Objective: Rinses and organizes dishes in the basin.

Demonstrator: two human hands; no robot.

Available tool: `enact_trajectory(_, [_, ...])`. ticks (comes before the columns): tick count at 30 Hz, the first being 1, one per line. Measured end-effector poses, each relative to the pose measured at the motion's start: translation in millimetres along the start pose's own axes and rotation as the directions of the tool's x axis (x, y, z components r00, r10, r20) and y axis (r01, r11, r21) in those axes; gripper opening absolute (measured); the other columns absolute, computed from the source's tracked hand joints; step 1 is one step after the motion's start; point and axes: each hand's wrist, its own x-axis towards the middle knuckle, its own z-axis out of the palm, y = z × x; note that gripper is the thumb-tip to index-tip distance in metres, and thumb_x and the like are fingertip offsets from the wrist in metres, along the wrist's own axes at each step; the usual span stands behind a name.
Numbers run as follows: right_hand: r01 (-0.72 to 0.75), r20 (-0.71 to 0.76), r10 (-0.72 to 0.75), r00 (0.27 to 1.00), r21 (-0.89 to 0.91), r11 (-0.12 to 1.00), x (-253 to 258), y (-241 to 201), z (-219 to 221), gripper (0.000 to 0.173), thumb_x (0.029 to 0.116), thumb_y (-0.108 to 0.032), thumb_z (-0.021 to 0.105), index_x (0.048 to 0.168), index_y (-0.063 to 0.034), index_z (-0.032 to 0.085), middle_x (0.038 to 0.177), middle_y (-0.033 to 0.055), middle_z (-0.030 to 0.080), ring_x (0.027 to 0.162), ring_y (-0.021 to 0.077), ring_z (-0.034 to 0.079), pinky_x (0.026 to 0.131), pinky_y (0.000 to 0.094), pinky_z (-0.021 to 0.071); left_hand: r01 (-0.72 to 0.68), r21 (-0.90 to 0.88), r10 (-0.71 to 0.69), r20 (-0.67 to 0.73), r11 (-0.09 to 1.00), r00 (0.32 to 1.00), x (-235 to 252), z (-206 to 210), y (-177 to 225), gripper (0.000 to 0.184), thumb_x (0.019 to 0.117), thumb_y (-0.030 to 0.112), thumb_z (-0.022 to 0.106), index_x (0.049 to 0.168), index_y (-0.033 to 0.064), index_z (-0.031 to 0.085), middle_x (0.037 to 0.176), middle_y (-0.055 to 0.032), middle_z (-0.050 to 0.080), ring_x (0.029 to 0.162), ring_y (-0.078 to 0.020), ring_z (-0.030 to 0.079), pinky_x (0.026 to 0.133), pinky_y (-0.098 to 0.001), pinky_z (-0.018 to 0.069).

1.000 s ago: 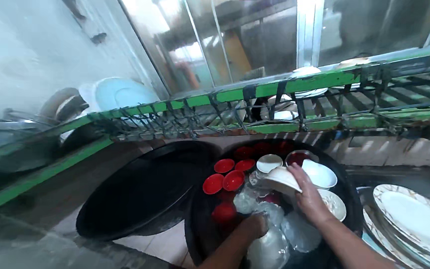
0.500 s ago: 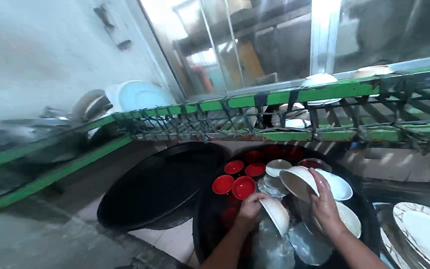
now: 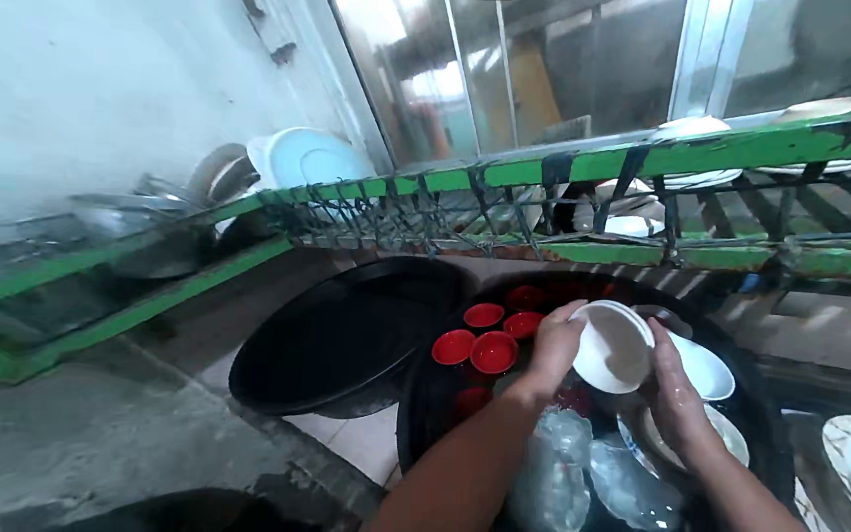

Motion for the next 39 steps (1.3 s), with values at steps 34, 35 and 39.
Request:
enact_trajectory(34, [0.138, -0.643, 0.23, 0.73, 0.469, 0.872, 42.3, -11.2, -80.5, 0.042, 0.1051, -0.015, 0.043, 0.147, -0.0135, 0.037, 0.126, 0.0077, 0.056, 0.108, 0.0174, 0.064, 0.085, 0.0401, 0.058, -0.194, 0.465, -0.125, 0.57, 0.864, 0.812, -30.0, 49.7, -47.8, 0.033, 0.0956, 0.003, 0.064, 0.128, 0.0068, 0.068, 0.143, -0.02, 0.055, 0.136, -0.0342, 0.049, 0.116, -0.0474, 0.0378])
enact_trajectory(35, [0.138, -0.65, 0.237, 0.722, 0.471, 0.871, 41.9, -12.8, -79.5, 0.042, 0.1048, -0.015, 0.044, 0.147, -0.0134, 0.037, 0.126, 0.008, 0.056, 0.108, 0.0177, 0.063, 0.085, 0.0407, 0.0579, -0.182, 0.457, -0.122, 0.559, 0.871, 0.82, -29.8, 40.2, -50.6, 0.032, 0.0952, 0.005, 0.066, 0.127, 0.0052, 0.068, 0.142, -0.0208, 0.055, 0.134, -0.033, 0.051, 0.115, -0.0454, 0.0396])
enact_trajectory(39, [0.165, -0.67, 0.243, 0.702, 0.485, 0.859, 44.8, -15.5, -77.0, 0.04, 0.106, -0.019, 0.044, 0.146, -0.0148, 0.038, 0.123, 0.0072, 0.057, 0.107, 0.0172, 0.064, 0.084, 0.0406, 0.0577, -0.242, 0.427, 0.018, 0.466, 0.871, 0.884, -27.7, -1.1, -79.5, 0.03, 0.0912, 0.007, 0.069, 0.12, -0.0013, 0.069, 0.131, -0.0244, 0.063, 0.126, -0.0333, 0.058, 0.11, -0.0435, 0.0448])
